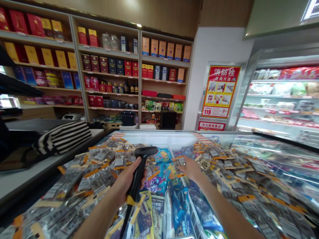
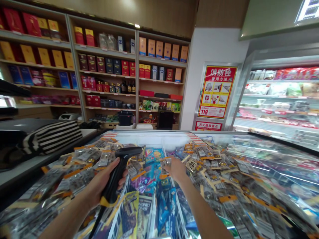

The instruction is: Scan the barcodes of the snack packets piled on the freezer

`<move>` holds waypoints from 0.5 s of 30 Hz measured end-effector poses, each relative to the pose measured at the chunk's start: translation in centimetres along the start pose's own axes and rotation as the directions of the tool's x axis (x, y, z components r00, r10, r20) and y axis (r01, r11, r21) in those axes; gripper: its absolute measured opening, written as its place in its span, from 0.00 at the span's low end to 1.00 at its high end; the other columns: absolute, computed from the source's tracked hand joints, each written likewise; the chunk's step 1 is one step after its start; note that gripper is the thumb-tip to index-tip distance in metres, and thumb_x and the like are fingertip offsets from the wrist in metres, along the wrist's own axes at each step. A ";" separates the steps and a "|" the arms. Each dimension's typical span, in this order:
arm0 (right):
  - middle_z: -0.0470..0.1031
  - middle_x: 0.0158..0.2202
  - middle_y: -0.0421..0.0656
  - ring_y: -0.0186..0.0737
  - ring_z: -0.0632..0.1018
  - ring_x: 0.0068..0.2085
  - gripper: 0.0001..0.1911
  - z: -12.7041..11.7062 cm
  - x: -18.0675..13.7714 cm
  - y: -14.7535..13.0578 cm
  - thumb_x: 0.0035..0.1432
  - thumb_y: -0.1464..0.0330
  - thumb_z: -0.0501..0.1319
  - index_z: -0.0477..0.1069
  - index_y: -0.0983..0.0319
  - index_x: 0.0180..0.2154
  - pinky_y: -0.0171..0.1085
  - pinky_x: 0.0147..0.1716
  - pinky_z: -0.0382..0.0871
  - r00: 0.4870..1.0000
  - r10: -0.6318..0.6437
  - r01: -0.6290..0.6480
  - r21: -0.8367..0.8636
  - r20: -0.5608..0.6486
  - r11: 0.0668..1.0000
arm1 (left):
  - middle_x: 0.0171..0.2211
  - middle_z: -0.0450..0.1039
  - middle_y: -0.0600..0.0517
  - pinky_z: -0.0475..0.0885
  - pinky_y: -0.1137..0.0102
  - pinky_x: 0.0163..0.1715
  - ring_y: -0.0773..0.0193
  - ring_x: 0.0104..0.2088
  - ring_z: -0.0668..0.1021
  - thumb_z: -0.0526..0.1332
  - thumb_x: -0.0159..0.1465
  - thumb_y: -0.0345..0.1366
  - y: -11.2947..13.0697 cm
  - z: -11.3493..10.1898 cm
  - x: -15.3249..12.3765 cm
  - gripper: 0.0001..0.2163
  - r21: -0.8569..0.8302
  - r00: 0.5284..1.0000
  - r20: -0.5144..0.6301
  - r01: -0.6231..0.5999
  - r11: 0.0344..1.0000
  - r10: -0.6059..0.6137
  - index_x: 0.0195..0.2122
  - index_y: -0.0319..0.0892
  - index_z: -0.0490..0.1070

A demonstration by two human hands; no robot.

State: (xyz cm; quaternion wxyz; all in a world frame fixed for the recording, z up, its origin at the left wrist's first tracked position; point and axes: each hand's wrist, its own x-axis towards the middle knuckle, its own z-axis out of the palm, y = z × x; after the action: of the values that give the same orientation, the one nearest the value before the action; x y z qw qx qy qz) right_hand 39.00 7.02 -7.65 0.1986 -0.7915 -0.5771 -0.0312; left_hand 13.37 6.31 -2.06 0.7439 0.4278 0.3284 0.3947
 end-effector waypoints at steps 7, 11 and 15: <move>0.71 0.19 0.40 0.39 0.73 0.23 0.24 0.5 2.0 1.6 0.48 0.65 0.52 0.60 0.63 0.49 0.37 0.27 0.64 0.980 0.150 -0.189 0.381 0.128 0.905 | 0.16 0.64 0.56 0.60 0.77 0.11 0.73 0.13 0.65 0.53 0.55 0.45 0.0 -0.1 -0.2 0.13 -0.011 1.000 0.025 -0.008 1.000 0.009 0.29 0.39 0.64; 0.73 0.32 0.46 0.43 0.73 0.36 0.19 -0.9 1.3 1.2 0.48 0.66 0.52 0.66 0.61 0.43 0.39 0.37 0.63 0.993 -0.070 0.056 0.150 0.092 0.987 | 0.17 0.65 0.55 0.61 0.77 0.12 0.73 0.14 0.65 0.53 0.55 0.46 0.0 -0.6 0.1 0.14 0.003 0.998 0.061 0.025 1.000 -0.025 0.29 0.39 0.64; 0.64 0.49 0.45 0.41 0.65 0.48 0.22 -0.5 0.9 -0.3 0.49 0.73 0.49 0.62 0.59 0.48 0.38 0.45 0.57 0.945 -0.323 0.324 -0.010 0.062 0.946 | 0.18 0.66 0.55 0.61 0.78 0.13 0.73 0.15 0.66 0.53 0.55 0.47 0.0 -0.9 0.2 0.14 0.003 0.997 0.078 0.028 1.000 -0.028 0.31 0.39 0.64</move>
State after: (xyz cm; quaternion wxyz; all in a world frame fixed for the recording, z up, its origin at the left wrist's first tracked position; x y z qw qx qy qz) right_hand 39.16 7.76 -6.85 0.1655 -0.6888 -0.7044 -0.0452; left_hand 12.72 6.86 -2.48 0.7612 0.4389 0.3056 0.3670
